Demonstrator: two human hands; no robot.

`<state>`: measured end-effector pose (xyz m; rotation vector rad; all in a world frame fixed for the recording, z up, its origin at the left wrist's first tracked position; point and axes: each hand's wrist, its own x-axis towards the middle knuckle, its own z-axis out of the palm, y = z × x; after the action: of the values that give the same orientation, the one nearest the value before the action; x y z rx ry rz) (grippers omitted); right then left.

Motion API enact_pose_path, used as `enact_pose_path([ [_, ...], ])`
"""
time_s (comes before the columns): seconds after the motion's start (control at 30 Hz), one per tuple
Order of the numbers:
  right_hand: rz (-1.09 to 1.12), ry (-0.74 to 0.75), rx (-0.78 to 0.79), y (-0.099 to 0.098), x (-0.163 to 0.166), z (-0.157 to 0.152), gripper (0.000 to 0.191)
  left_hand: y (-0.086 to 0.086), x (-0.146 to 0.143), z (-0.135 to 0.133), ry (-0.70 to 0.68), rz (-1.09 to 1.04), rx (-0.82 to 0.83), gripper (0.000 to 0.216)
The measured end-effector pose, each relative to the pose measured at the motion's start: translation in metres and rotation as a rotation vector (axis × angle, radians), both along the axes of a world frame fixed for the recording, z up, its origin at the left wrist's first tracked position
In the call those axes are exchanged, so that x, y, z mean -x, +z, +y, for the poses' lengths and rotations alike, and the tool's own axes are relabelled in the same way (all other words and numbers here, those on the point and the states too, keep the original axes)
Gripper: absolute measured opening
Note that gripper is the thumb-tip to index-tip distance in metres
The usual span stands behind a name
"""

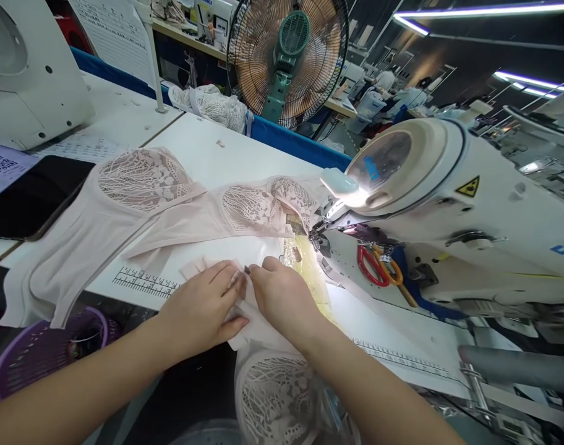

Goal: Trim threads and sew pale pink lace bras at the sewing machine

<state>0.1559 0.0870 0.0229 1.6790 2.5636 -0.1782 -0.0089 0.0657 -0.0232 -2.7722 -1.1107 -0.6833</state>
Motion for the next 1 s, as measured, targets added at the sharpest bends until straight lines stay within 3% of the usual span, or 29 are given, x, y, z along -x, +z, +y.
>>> enact_pose_path([
  [0.37, 0.076, 0.003, -0.052, -0.010, 0.017, 0.015, 0.020, 0.001, 0.001, 0.001, -0.009, -0.023, 0.097, 0.045],
  [0.7, 0.008, 0.008, 0.042, -0.002, 0.008, 0.005, 0.018, -0.002, 0.000, 0.000, 0.013, 0.011, 0.021, 0.043],
  [1.0, -0.020, 0.017, 0.035, 0.003, 0.004, -0.001, 0.021, 0.003, 0.000, 0.000, -0.024, 0.040, -0.019, 0.045],
])
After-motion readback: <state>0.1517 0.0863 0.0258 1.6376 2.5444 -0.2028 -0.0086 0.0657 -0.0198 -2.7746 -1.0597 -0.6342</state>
